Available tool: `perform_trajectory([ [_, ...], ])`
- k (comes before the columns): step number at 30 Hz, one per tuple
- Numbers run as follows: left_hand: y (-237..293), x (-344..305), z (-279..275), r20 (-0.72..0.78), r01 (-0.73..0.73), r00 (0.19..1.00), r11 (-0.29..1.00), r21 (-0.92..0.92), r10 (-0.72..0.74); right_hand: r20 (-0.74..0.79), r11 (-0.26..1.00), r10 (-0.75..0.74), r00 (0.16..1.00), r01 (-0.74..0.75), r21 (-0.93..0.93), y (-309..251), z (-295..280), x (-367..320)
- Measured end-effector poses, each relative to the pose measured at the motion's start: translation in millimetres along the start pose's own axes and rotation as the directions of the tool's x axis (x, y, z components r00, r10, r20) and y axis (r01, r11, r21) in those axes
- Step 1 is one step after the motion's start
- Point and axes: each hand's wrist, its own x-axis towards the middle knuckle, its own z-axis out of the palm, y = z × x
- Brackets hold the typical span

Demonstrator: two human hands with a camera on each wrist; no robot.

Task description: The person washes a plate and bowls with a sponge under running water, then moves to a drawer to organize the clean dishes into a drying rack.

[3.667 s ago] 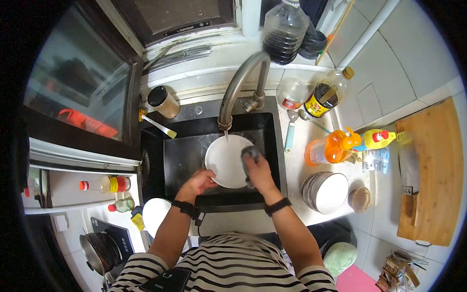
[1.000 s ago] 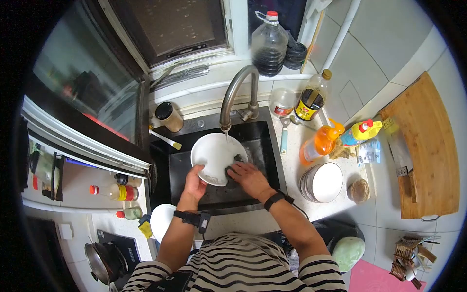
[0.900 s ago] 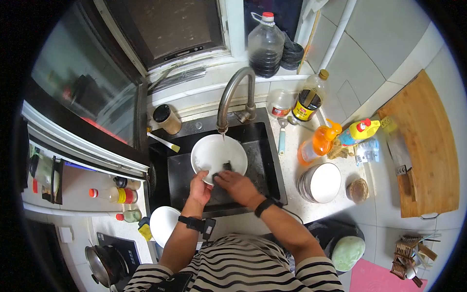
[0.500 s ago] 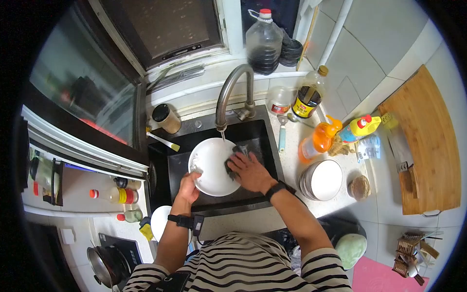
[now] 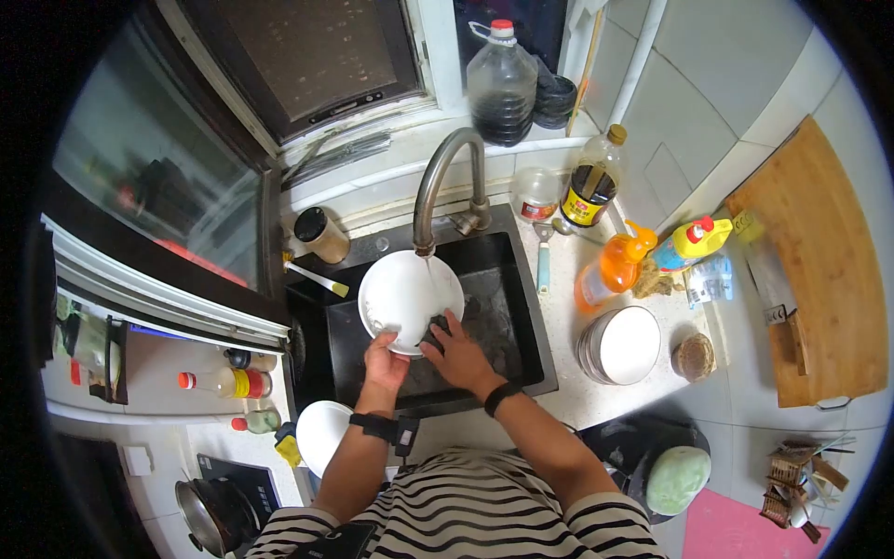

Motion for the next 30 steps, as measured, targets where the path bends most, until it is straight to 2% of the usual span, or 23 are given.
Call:
perform_trajectory([
  [3,-3.9,1.3,0.7,0.020,0.069,0.998,0.991,-0.114,-0.067,-0.047,0.991,0.008,0.999,-0.002,0.133,-12.1,15.2,-4.1],
  [6,-5.5,-5.2,4.2,-0.040,0.097,0.994,0.976,-0.196,-0.107,-0.243,0.980,-0.040,0.969,0.086,0.182,-7.2,17.1,-6.8],
  [8,-4.1,-12.6,8.1,-0.027,0.076,0.996,0.979,-0.191,-0.083,-0.389,0.987,-0.066,0.919,0.118,0.112,-3.7,15.4,-6.3],
  [10,-5.8,-13.1,2.0,-0.027,0.064,0.997,0.979,-0.195,-0.070,-0.552,0.989,-0.090,0.829,0.140,0.048,-6.2,6.4,-2.5],
  [11,-6.1,-12.9,-1.2,-0.019,0.066,0.997,0.981,-0.181,-0.071,-0.601,0.994,-0.093,0.794,0.105,-0.015,-3.6,3.5,1.7],
  [12,-5.7,-12.2,-3.1,-0.010,0.067,0.998,0.984,-0.167,-0.070,-0.518,0.986,0.050,0.854,0.039,0.160,-3.9,-2.9,6.6],
  [14,-3.2,-11.0,-4.7,0.006,0.091,0.996,0.987,-0.128,-0.091,-0.274,0.873,0.296,0.915,-0.143,0.466,-5.0,-17.2,12.8],
  [15,0.3,-9.1,-4.8,0.013,0.113,0.994,0.988,-0.105,-0.113,-0.304,0.845,0.263,0.915,-0.067,0.530,16.8,-6.2,22.9],
  [18,10.0,-2.2,-10.4,0.095,0.165,0.982,0.986,-0.024,-0.162,-0.107,0.759,0.308,0.945,-0.176,0.627,11.7,-33.3,33.7],
  [19,12.0,-0.4,-11.9,0.132,0.177,0.975,0.984,0.005,-0.176,-0.154,0.811,0.298,0.942,-0.165,0.561,12.4,-37.3,39.4],
  [21,17.9,-3.4,-8.0,0.113,0.194,0.973,0.979,0.069,-0.201,-0.245,0.896,0.267,0.932,-0.146,0.419,13.2,-44.1,50.6],
  [24,24.9,-5.5,-6.5,0.119,0.195,0.969,0.967,0.164,-0.216,-0.159,0.901,0.261,0.952,-0.181,0.395,-5.2,-72.4,59.8],
  [27,34.2,-3.3,-13.5,0.113,0.218,0.960,0.938,0.269,-0.256,-0.127,0.949,0.169,0.977,-0.127,0.287,10.1,-77.7,76.4],
  [30,43.9,3.3,-20.8,0.130,0.254,0.935,0.881,0.400,-0.329,0.088,0.905,0.244,0.966,-0.259,0.337,3.0,-98.3,79.5],
])
